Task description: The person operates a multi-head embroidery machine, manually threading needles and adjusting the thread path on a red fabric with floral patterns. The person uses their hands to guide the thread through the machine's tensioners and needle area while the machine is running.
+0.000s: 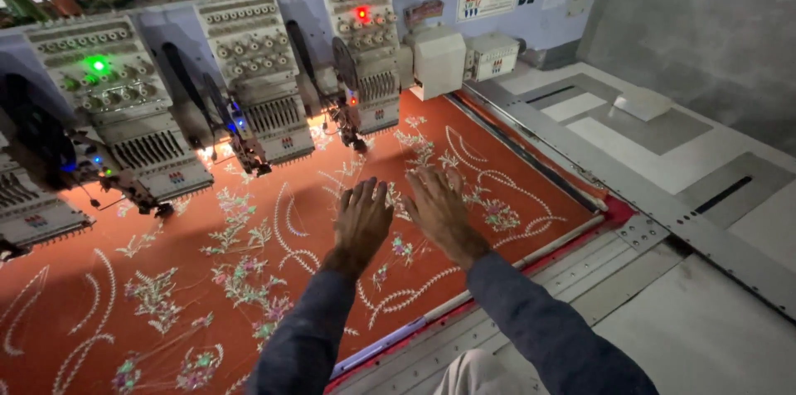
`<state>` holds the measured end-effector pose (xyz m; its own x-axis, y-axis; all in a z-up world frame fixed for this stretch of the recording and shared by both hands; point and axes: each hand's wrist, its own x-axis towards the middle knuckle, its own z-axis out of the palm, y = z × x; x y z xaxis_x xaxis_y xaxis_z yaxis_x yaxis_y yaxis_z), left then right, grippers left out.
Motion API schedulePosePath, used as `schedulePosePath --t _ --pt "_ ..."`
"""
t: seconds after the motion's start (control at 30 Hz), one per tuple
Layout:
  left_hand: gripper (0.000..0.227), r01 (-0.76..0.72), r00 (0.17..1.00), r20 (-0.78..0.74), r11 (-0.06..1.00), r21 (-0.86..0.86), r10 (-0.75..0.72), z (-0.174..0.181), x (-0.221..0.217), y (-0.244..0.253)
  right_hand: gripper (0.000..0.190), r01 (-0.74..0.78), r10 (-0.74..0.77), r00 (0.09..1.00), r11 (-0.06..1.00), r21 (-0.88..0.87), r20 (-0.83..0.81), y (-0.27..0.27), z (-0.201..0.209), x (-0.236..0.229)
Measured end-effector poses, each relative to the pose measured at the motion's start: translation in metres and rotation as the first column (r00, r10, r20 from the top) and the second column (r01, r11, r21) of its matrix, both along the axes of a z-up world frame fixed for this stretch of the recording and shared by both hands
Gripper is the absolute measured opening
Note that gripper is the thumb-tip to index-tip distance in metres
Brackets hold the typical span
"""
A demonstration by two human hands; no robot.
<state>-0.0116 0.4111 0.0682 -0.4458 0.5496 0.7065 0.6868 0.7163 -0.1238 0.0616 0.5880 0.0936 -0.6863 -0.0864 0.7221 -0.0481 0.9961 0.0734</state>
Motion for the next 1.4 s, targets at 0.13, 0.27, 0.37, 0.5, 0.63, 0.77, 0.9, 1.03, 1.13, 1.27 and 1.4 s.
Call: schedulePosePath --t 0.13,0.27,0.37,0.5,0.63,0.77,0.9,1.03,1.13,1.27,1.4 --pt "0.052 -0.010 1.000 0.007 0.999 -0.042 0.010 0.014 0.002 -0.005 0.046 0.008 -0.007 1.000 1.000 0.007 -0.030 -0.002 -0.001 -0.003" --pt "0.052 0.012 1.000 -0.026 0.999 -0.053 -0.014 0.021 -0.012 -0.003 0.045 0.034 -0.034 0.999 0.999 -0.011 -0.012 -0.004 0.008 -0.005" --pt "0.053 0.046 0.990 -0.128 0.997 -0.057 -0.053 0.020 -0.022 -0.008 0.046 0.057 -0.057 0.998 0.998 0.003 -0.022 0.000 0.006 -0.008" --pt "0.057 0.069 0.971 -0.226 0.995 -0.065 -0.082 0.024 -0.025 -0.014 0.044 0.043 -0.043 0.999 0.998 0.056 -0.017 -0.012 0.040 0.021" --pt "0.053 0.028 0.984 -0.169 0.992 -0.120 -0.048 0.053 -0.007 -0.021 0.043 0.035 -0.036 0.999 0.998 0.046 0.011 -0.009 0.038 0.008" --pt "0.052 0.035 0.994 -0.095 0.982 -0.183 -0.054 0.077 -0.001 -0.024 0.045 0.030 -0.028 0.998 0.998 0.047 -0.049 -0.022 0.043 0.002" --pt "0.048 0.049 0.999 0.012 0.963 -0.264 -0.048 0.106 0.011 -0.026 0.048 0.033 -0.026 0.993 0.998 0.058 -0.113 -0.028 0.048 -0.019" --pt "0.047 0.069 0.983 -0.146 0.965 -0.255 -0.109 0.108 0.002 -0.026 0.044 0.034 -0.034 0.998 0.999 0.005 -0.048 -0.043 0.071 -0.006" --pt "0.048 0.059 0.984 -0.145 0.953 -0.297 -0.106 0.105 -0.003 -0.023 0.042 0.055 -0.054 0.998 0.998 -0.032 0.031 -0.047 0.075 -0.002" --pt "0.050 0.066 0.976 -0.183 0.962 -0.264 -0.118 0.099 -0.005 -0.021 0.044 0.067 -0.064 0.995 0.997 -0.029 0.077 -0.049 0.080 0.002" --pt "0.046 0.100 0.983 -0.130 0.974 -0.204 -0.129 0.093 -0.006 -0.013 0.045 0.047 -0.047 0.996 0.999 0.012 0.078 -0.046 0.084 0.002"
